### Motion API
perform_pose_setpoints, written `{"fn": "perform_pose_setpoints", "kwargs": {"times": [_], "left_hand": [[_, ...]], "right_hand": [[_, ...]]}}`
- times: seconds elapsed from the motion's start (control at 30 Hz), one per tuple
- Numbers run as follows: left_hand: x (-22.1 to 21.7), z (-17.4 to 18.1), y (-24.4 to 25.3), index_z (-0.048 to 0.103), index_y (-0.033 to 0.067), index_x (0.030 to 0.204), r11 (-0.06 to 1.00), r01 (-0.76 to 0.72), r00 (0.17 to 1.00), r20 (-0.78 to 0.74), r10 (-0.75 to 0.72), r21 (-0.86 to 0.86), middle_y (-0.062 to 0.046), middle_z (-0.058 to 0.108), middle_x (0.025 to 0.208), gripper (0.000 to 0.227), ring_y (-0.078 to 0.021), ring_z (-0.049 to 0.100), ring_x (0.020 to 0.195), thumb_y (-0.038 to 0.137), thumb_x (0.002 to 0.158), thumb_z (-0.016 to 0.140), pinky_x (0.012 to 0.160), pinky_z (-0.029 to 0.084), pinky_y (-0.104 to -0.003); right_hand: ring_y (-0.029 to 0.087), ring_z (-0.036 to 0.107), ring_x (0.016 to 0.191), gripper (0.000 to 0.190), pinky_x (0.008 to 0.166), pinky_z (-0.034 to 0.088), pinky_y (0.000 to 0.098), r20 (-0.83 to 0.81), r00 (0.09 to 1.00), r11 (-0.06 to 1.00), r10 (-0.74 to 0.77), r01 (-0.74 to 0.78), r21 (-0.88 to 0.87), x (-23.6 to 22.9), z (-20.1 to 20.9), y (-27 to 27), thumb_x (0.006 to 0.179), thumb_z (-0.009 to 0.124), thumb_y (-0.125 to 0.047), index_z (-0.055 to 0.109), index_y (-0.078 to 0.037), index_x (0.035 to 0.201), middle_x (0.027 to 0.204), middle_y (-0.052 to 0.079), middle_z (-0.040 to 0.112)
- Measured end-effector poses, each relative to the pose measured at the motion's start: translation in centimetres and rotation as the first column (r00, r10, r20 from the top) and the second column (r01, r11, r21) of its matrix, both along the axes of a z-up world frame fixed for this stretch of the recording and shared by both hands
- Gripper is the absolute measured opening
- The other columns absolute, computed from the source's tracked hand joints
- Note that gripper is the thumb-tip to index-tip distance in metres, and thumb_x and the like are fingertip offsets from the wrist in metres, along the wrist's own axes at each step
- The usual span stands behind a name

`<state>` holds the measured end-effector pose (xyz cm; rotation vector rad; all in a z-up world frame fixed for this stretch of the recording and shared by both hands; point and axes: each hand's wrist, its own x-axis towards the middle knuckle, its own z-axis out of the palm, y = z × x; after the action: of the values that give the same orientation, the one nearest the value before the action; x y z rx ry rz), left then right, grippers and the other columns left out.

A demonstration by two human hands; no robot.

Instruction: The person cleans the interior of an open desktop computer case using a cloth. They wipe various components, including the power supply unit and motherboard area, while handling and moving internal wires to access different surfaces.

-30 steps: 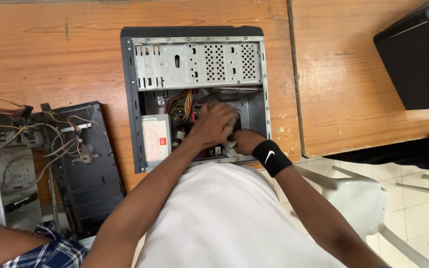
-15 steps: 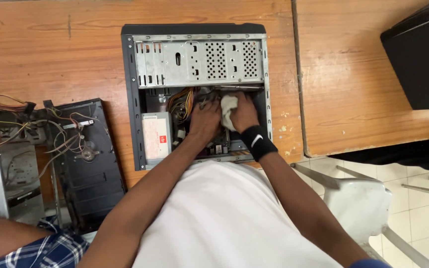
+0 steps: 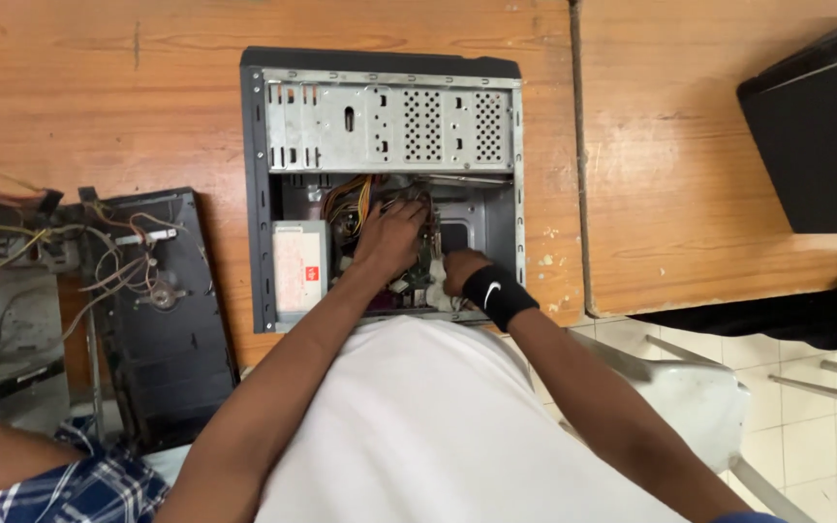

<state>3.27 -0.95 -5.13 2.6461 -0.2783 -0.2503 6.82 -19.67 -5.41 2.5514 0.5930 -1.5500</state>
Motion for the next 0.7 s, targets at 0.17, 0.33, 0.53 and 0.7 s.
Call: {"fn": "perform_pose_setpoints", "kwargs": {"times": [0.17,0.33,0.53,0.7], "left_hand": [[-0.7,0.4,0.1,0.062,0.0086,0.137,0.997,-0.004,1.0,-0.018,0.002,-0.082,-0.006,0.056,0.148,0.057,-0.0273,0.05,0.137,0.008,0.08,0.07,0.114,0.035,-0.056],[-0.8,5.0,1.2,0.067,0.0131,0.132,0.976,-0.063,0.993,-0.11,0.04,-0.209,-0.003,0.054,0.152,0.049,-0.0259,0.048,0.141,0.011,0.083,0.071,0.119,0.032,-0.059],[-0.8,8.0,2.6,0.066,0.0172,0.134,0.973,0.052,0.973,-0.207,-0.1,-0.225,-0.007,0.045,0.157,0.071,-0.0353,0.029,0.147,0.006,0.065,0.076,0.117,0.029,-0.053],[-2.2,4.3,3.7,0.068,0.0129,0.131,0.969,-0.039,0.993,-0.118,0.01,-0.245,-0.01,0.049,0.153,0.067,-0.039,0.034,0.147,-0.003,0.067,0.075,0.119,0.034,-0.048]], "right_hand": [[0.038,0.073,0.097,0.034,0.085,0.06,0.0434,0.23,0.92,0.89,-0.318,0.206,0.406,0.7,-0.3,-0.6,0.077,0.078,-0.022,0.077,-0.002,0.104,0.104,0.024,0.075],[0.04,0.072,0.101,0.047,0.087,0.059,0.0425,0.228,0.773,0.545,-0.592,0.175,0.82,0.7,1.6,0.7,0.079,0.071,-0.016,0.069,-0.001,0.124,0.111,0.024,0.073],[0.036,0.072,0.099,0.046,0.089,0.058,0.0431,0.102,0.993,0.939,-0.063,0.024,0.344,-0.3,6.4,2.8,0.074,0.083,-0.025,0.074,-0.005,0.115,0.11,0.021,0.073],[0.038,0.073,0.097,0.042,0.09,0.059,0.0444,0.191,0.979,0.911,0.073,-0.144,0.387,-1.8,4.7,2.5,0.077,0.081,-0.027,0.078,-0.007,0.114,0.107,0.023,0.074]]}}
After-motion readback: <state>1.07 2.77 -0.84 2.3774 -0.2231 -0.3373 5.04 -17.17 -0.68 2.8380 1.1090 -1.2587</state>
